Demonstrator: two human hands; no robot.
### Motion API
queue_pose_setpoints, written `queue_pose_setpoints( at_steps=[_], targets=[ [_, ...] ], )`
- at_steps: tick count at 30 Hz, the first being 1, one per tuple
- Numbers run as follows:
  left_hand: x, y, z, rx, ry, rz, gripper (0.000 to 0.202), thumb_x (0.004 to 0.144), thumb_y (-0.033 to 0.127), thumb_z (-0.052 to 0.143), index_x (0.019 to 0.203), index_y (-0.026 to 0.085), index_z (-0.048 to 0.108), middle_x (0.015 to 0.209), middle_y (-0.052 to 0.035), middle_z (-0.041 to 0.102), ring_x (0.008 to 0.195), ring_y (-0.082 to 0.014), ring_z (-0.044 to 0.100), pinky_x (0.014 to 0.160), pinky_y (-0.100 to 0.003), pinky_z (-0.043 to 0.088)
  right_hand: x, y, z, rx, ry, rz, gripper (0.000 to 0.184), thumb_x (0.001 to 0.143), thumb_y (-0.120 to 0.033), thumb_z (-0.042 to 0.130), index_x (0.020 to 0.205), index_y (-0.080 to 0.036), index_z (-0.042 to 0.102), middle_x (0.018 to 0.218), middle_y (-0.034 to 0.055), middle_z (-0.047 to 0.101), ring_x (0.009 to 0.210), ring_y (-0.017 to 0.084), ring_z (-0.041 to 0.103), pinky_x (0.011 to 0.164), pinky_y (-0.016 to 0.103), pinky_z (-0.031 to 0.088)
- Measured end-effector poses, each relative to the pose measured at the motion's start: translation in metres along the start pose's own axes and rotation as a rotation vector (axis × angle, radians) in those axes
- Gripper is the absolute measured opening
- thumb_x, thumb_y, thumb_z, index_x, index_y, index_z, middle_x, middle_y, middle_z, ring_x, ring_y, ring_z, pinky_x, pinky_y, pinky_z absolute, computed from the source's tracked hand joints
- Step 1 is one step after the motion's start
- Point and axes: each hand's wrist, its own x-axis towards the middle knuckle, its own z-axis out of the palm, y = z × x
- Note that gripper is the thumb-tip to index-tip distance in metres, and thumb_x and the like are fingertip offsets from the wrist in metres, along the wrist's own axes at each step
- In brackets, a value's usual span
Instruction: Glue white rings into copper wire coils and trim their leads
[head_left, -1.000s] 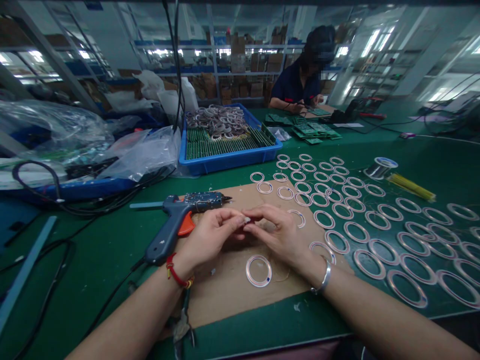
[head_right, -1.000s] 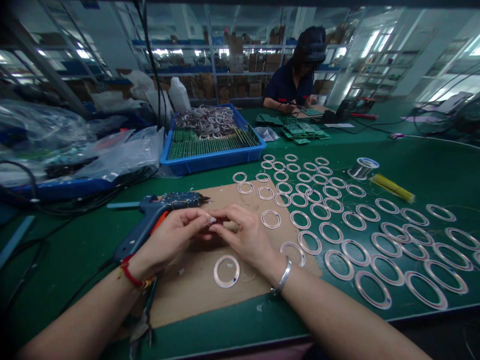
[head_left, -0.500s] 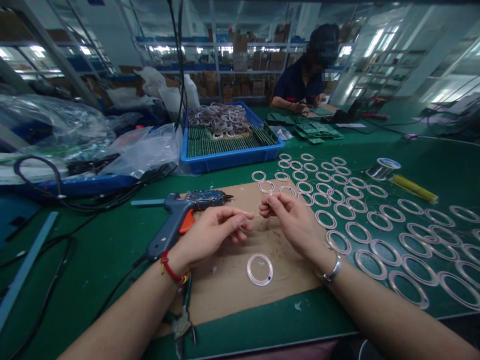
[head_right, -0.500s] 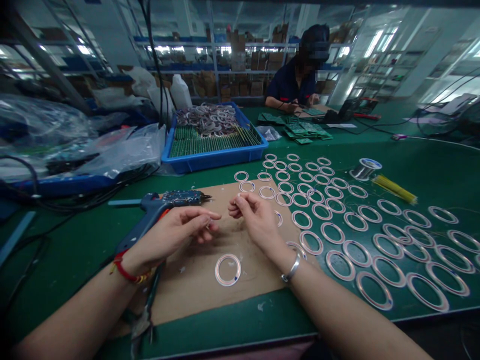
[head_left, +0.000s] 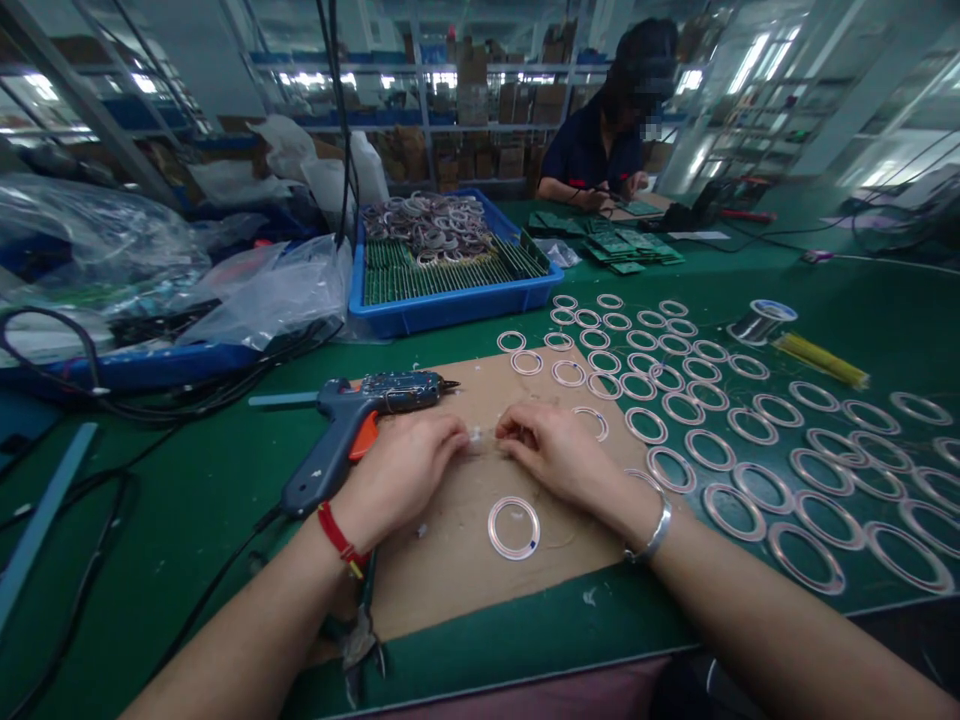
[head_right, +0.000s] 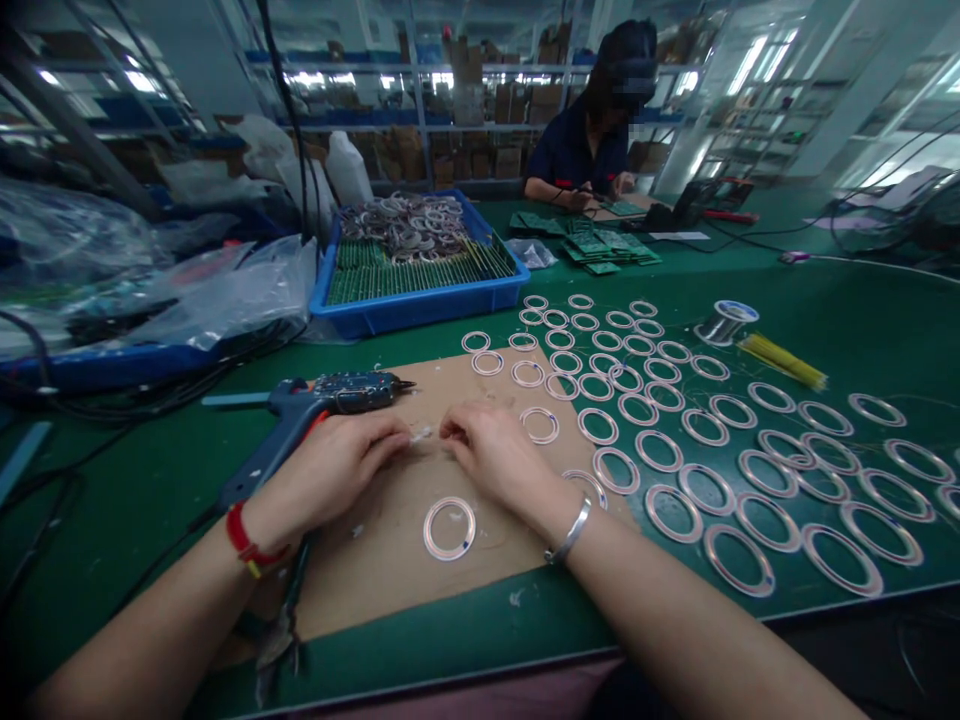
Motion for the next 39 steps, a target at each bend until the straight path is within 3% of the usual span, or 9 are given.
queue_pose_setpoints(
  at_steps=[4, 9, 17, 21, 24, 28, 32, 35, 39],
  targets=[
    [-0.003, -0.008, 0.003, 0.054, 0.117, 0.174, 0.042, 0.086, 0.006, 0.039, 0.120, 0.021, 0.059, 0.122, -0.0051, 0.060, 0.109, -0.0199, 0.058, 0.089, -0.033, 0.044, 0.002, 0.001, -0.008, -0.004, 0.034, -0.011, 0.012, 0.089, -0.019, 0.053, 0.086, -0.015, 0.065, 0.086, 0.0036, 0.063, 0.077, 0.013, 0.052, 0.071, 0.027, 0.034],
    [-0.004, -0.002, -0.003, 0.008, 0.161, 0.173, 0.019, 0.093, 0.020, 0.040, 0.087, 0.015, 0.057, 0.079, -0.0016, 0.062, 0.070, -0.0133, 0.058, 0.062, -0.024, 0.039, 0.003, -0.001, -0.015, -0.068, 0.150, 0.021, 0.030, 0.096, -0.025, 0.035, 0.073, -0.013, 0.049, 0.072, 0.0042, 0.052, 0.065, 0.012, 0.041, 0.063, 0.027, 0.028],
    [-0.006, 0.014, -0.006, 0.083, 0.130, 0.116, 0.048, 0.095, 0.048, 0.038, 0.062, 0.016, 0.050, 0.058, -0.0013, 0.052, 0.054, -0.0134, 0.046, 0.054, -0.027, 0.027, 0.004, -0.002, -0.016, -0.041, 0.132, 0.083, 0.040, 0.093, -0.039, 0.046, 0.064, -0.013, 0.054, 0.060, 0.0003, 0.050, 0.057, 0.009, 0.040, 0.057, 0.026, 0.023],
    [-0.006, 0.009, -0.006, -0.020, 0.174, 0.166, 0.017, 0.093, 0.023, 0.045, 0.095, 0.017, 0.060, 0.096, -0.0037, 0.060, 0.086, -0.0141, 0.055, 0.072, -0.025, 0.040, 0.003, 0.002, -0.013, 0.061, 0.150, 0.016, 0.007, 0.084, -0.020, 0.061, 0.082, -0.015, 0.064, 0.081, -0.0001, 0.063, 0.073, 0.009, 0.051, 0.067, 0.022, 0.034],
    [-0.005, 0.006, -0.005, -0.051, 0.205, 0.248, 0.031, 0.091, 0.011, 0.043, 0.117, 0.021, 0.058, 0.124, -0.0054, 0.052, 0.112, -0.0148, 0.049, 0.090, -0.026, 0.040, 0.003, 0.002, -0.012, 0.090, 0.156, -0.002, 0.010, 0.083, -0.010, 0.058, 0.088, -0.015, 0.065, 0.088, -0.0007, 0.064, 0.079, 0.009, 0.054, 0.072, 0.021, 0.038],
    [-0.005, 0.005, -0.006, -0.086, 0.273, 0.171, 0.013, 0.092, 0.025, 0.052, 0.087, 0.018, 0.062, 0.080, 0.0018, 0.062, 0.073, -0.0084, 0.057, 0.069, -0.020, 0.041, 0.003, 0.000, -0.015, 0.053, 0.189, 0.004, 0.015, 0.090, -0.019, 0.052, 0.087, -0.014, 0.066, 0.087, 0.0001, 0.065, 0.080, 0.010, 0.055, 0.073, 0.023, 0.038],
    [-0.005, 0.006, -0.010, 0.029, 0.316, 0.100, 0.037, 0.090, 0.041, 0.052, 0.065, 0.015, 0.052, 0.056, 0.0024, 0.052, 0.052, -0.0093, 0.046, 0.051, -0.024, 0.030, 0.003, -0.003, -0.017, 0.013, 0.195, 0.010, 0.018, 0.091, -0.022, 0.051, 0.085, -0.013, 0.065, 0.083, 0.0003, 0.063, 0.077, 0.010, 0.053, 0.069, 0.024, 0.036],
    [-0.003, 0.006, -0.009, 0.079, 0.271, 0.156, 0.037, 0.090, 0.040, 0.052, 0.063, 0.015, 0.050, 0.059, 0.0015, 0.052, 0.054, -0.0102, 0.046, 0.052, -0.025, 0.030, 0.002, -0.004, -0.018, 0.079, 0.175, 0.004, 0.018, 0.091, -0.024, 0.051, 0.085, -0.015, 0.066, 0.082, -0.0009, 0.064, 0.076, 0.009, 0.054, 0.068, 0.023, 0.036],
    [-0.002, 0.003, -0.004, -0.015, 0.192, 0.213, 0.010, 0.091, 0.024, 0.053, 0.089, 0.018, 0.061, 0.085, 0.0026, 0.064, 0.077, -0.0095, 0.058, 0.068, -0.021, 0.040, 0.001, -0.004, -0.016, 0.140, 0.177, 0.013, 0.013, 0.089, -0.021, 0.054, 0.092, -0.015, 0.065, 0.089, -0.0011, 0.064, 0.080, 0.009, 0.055, 0.071, 0.021, 0.038]
  ],
)
